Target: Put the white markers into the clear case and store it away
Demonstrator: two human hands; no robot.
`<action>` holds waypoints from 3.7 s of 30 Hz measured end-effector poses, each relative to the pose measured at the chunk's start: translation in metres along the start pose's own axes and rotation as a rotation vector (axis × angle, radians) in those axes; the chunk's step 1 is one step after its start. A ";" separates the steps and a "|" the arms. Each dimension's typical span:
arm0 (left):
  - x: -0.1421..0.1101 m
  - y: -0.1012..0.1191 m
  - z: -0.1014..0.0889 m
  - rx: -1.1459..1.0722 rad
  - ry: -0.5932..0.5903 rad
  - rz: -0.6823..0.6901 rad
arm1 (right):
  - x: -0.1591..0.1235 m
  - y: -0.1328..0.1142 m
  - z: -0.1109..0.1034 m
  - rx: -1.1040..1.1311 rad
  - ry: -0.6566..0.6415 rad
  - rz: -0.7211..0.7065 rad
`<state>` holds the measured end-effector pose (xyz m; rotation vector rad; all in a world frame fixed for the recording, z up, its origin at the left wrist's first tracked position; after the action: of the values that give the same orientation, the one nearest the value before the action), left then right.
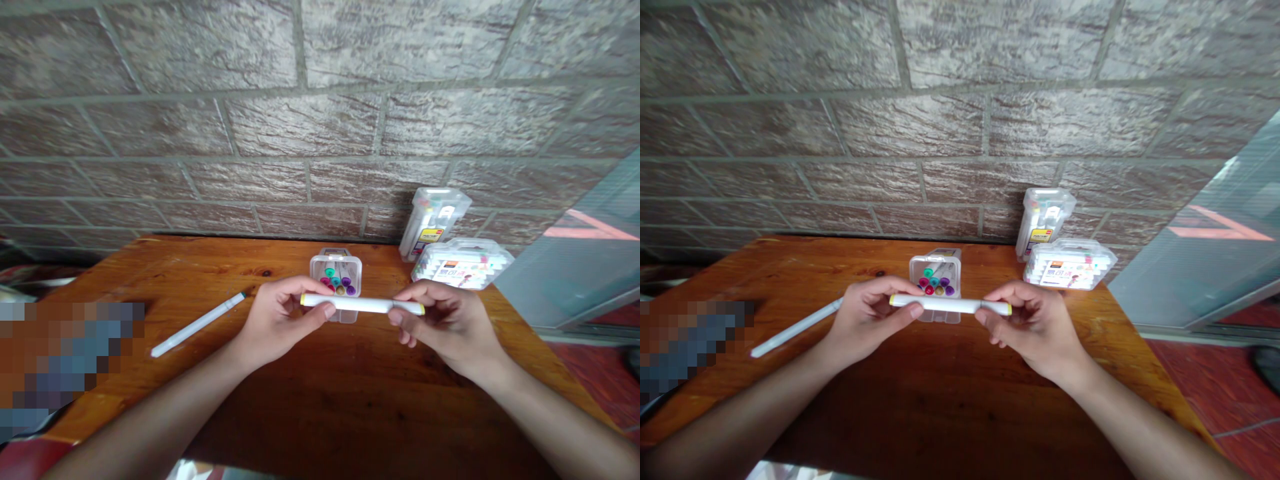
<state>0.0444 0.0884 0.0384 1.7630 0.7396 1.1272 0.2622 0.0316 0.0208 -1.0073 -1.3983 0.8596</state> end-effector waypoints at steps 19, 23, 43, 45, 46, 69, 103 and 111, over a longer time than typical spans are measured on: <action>0.000 0.002 0.000 -0.054 -0.029 -0.028 | 0.003 -0.006 0.002 -0.012 -0.017 0.008; 0.001 0.003 0.000 -0.053 -0.025 -0.029 | 0.002 -0.005 0.002 -0.027 -0.013 0.010; 0.000 -0.013 0.000 -0.141 -0.066 -0.140 | 0.002 0.008 -0.003 0.194 -0.025 0.079; -0.001 -0.016 0.000 -0.188 -0.078 -0.151 | 0.002 0.007 -0.002 0.244 -0.023 0.101; -0.001 -0.017 0.000 -0.216 -0.083 -0.155 | 0.002 0.007 -0.001 0.268 -0.023 0.113; -0.003 -0.021 0.001 -0.589 -0.131 -0.222 | 0.001 0.003 0.005 0.547 -0.077 0.173; 0.001 -0.016 0.001 -0.685 -0.138 -0.223 | 0.001 0.005 0.003 0.573 -0.036 0.231; 0.002 -0.018 -0.002 -0.639 -0.071 -0.225 | 0.004 0.005 0.003 0.535 0.012 0.245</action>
<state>0.0431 0.0982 0.0234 1.1440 0.4490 0.9980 0.2598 0.0371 0.0175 -0.7692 -0.9626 1.3212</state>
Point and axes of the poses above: each hand's wrist, its own x-axis towards the middle knuckle, its own z-axis out of the palm, y = z × x, the point moved 10 cm from there along x, towards the middle knuckle, and after that the axes turned 5 degrees about -z, right-handed, at the moved point
